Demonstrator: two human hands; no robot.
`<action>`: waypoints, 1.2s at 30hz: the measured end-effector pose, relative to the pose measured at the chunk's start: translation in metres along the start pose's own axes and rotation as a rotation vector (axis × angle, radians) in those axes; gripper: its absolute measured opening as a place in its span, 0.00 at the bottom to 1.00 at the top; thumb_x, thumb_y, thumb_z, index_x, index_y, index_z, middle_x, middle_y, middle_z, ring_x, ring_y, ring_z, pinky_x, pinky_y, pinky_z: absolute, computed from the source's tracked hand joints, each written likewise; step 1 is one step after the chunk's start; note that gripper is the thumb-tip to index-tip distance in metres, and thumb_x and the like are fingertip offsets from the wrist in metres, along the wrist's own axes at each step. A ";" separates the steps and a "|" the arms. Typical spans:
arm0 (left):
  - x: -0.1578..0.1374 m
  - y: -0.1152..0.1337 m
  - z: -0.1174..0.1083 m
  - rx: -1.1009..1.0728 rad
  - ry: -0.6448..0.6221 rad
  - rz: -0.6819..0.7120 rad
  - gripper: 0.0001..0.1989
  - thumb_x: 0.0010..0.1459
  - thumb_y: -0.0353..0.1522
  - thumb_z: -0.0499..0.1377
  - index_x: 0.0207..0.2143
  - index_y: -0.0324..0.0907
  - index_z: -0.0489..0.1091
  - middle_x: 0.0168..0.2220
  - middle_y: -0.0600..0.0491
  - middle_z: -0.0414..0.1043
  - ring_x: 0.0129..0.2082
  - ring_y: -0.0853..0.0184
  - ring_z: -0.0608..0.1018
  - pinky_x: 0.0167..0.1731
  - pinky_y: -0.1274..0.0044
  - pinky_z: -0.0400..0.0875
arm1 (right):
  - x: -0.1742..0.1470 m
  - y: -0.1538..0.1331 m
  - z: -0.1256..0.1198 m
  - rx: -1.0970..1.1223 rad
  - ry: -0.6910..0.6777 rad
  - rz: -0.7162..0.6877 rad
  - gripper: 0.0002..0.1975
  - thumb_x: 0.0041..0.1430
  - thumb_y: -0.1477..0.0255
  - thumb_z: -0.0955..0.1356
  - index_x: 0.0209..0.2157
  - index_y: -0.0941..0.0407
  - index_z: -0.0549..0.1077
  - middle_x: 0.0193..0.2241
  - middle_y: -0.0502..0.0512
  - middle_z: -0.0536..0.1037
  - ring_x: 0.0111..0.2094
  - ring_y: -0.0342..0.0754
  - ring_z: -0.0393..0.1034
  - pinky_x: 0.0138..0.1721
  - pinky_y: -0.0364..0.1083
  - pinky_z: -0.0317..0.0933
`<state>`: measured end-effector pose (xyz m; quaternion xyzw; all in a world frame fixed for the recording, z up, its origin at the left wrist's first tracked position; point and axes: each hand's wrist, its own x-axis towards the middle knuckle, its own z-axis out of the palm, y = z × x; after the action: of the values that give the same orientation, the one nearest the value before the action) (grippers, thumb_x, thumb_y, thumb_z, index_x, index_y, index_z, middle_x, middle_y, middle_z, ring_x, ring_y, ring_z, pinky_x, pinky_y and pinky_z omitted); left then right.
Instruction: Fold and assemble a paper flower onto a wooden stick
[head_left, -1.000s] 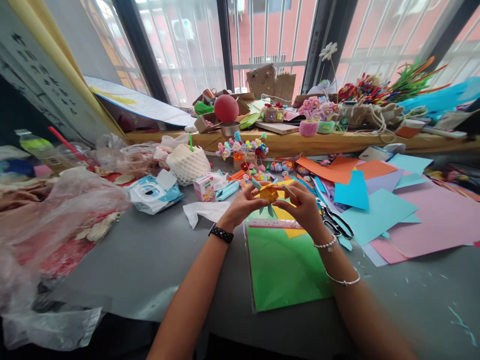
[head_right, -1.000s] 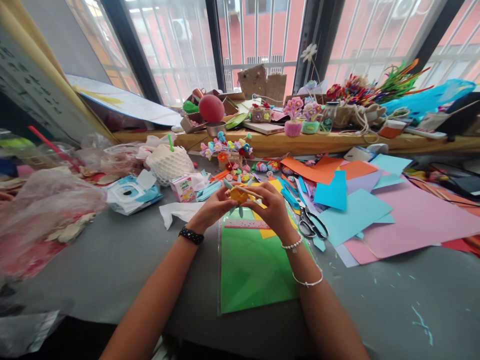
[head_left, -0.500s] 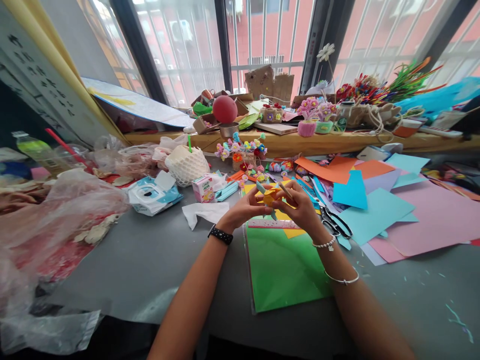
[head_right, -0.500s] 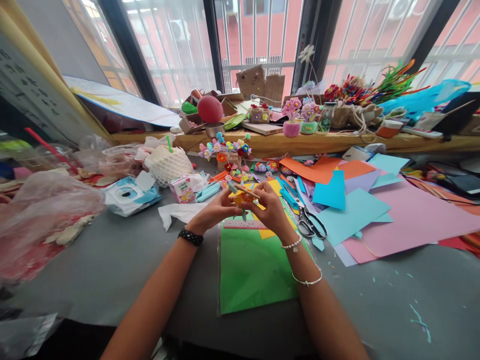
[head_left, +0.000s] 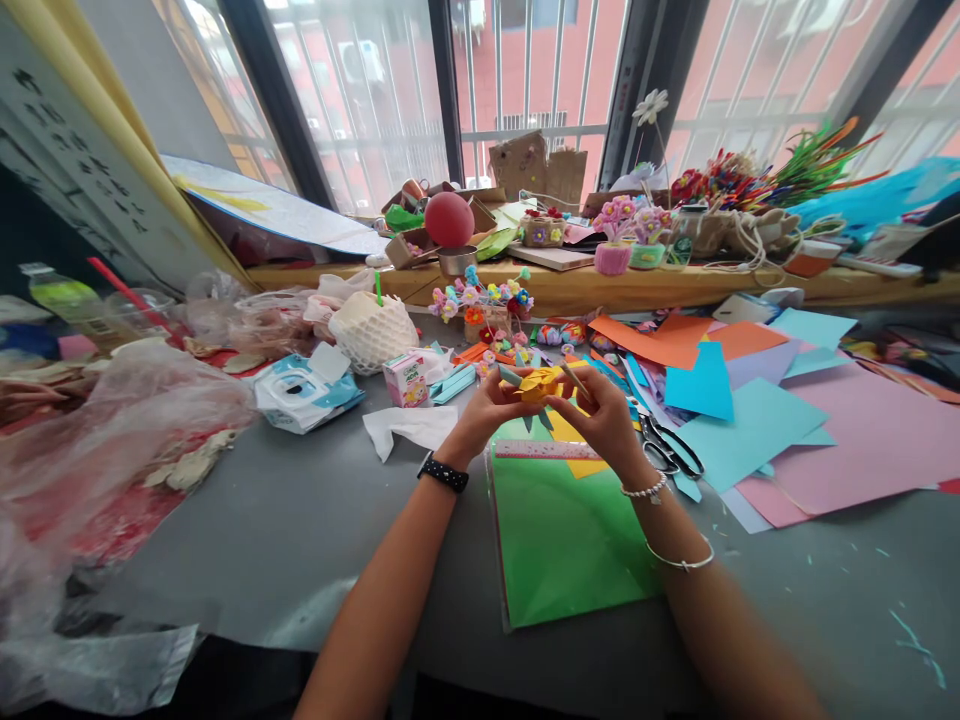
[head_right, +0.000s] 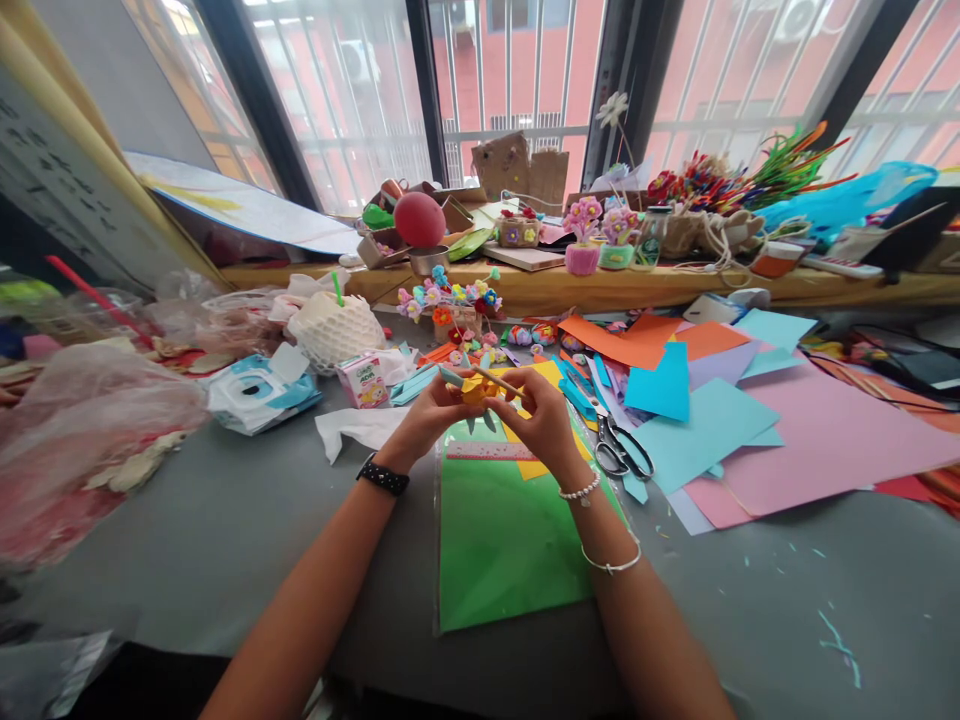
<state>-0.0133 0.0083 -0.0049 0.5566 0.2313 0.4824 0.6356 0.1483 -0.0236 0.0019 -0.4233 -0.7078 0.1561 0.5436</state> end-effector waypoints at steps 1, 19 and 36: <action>0.001 0.000 0.000 0.001 0.020 0.018 0.24 0.37 0.26 0.66 0.39 0.42 0.64 0.34 0.54 0.72 0.32 0.70 0.75 0.33 0.78 0.67 | -0.001 0.000 0.001 -0.014 0.012 0.019 0.11 0.49 0.65 0.67 0.34 0.55 0.66 0.20 0.44 0.62 0.17 0.36 0.49 0.17 0.39 0.47; 0.001 -0.001 0.005 -0.014 -0.010 0.081 0.21 0.40 0.24 0.64 0.38 0.44 0.63 0.35 0.55 0.71 0.36 0.70 0.74 0.37 0.78 0.67 | 0.002 0.004 0.002 -0.068 -0.003 0.019 0.18 0.52 0.66 0.65 0.45 0.56 0.66 0.24 0.47 0.64 0.17 0.37 0.49 0.17 0.40 0.48; -0.002 0.004 0.004 -0.069 -0.096 -0.047 0.23 0.39 0.25 0.65 0.41 0.43 0.64 0.35 0.53 0.72 0.31 0.71 0.74 0.29 0.81 0.67 | 0.004 0.003 -0.008 -0.072 0.052 -0.059 0.08 0.53 0.68 0.64 0.32 0.55 0.73 0.21 0.47 0.62 0.18 0.38 0.50 0.18 0.41 0.47</action>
<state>-0.0122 0.0046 -0.0011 0.5513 0.1965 0.4479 0.6759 0.1563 -0.0210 0.0055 -0.4255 -0.7109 0.1032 0.5504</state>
